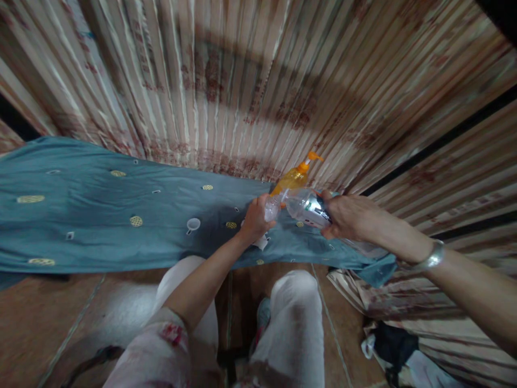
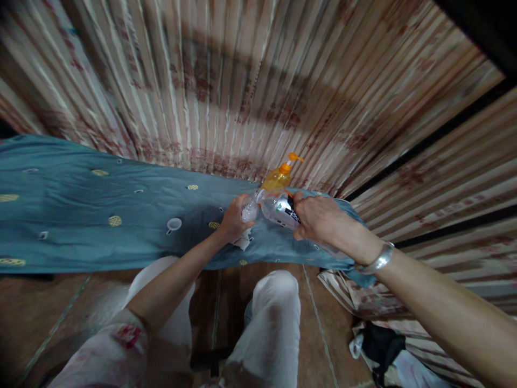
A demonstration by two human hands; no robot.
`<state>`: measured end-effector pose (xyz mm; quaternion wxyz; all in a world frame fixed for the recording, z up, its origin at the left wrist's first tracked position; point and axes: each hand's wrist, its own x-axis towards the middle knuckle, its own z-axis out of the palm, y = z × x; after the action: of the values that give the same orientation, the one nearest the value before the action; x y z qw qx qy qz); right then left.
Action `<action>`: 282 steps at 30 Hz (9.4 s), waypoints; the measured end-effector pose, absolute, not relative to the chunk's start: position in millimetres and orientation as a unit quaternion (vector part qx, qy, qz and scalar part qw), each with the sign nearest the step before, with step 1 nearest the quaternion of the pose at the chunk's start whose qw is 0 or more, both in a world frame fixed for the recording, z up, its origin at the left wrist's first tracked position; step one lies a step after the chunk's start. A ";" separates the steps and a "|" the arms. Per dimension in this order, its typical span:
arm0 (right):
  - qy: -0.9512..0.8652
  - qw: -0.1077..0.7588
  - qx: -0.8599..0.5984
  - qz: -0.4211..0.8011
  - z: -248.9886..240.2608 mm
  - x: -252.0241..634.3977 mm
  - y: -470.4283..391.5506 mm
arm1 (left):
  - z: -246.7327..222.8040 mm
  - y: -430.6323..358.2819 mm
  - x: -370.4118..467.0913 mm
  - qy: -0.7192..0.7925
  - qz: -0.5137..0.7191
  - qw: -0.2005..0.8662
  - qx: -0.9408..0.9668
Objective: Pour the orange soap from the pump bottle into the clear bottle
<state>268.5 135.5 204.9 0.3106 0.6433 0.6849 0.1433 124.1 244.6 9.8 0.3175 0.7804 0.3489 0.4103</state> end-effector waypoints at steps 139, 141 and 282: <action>0.709 0.304 0.632 0.074 208.6 287.6 138.1 | 8.1 238.4 126.0 0.359 0.368 0.323 0.795; 0.713 0.303 0.628 0.080 207.8 288.7 137.8 | 8.5 238.6 125.5 0.355 0.368 0.322 0.797; 0.683 0.335 0.647 0.059 218.4 277.5 136.5 | 4.9 240.1 131.9 0.359 0.367 0.301 0.804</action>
<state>277.5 136.5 218.4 0.3346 0.6470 0.6827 0.0586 131.9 240.1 4.9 0.3010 0.8037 0.3587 0.3672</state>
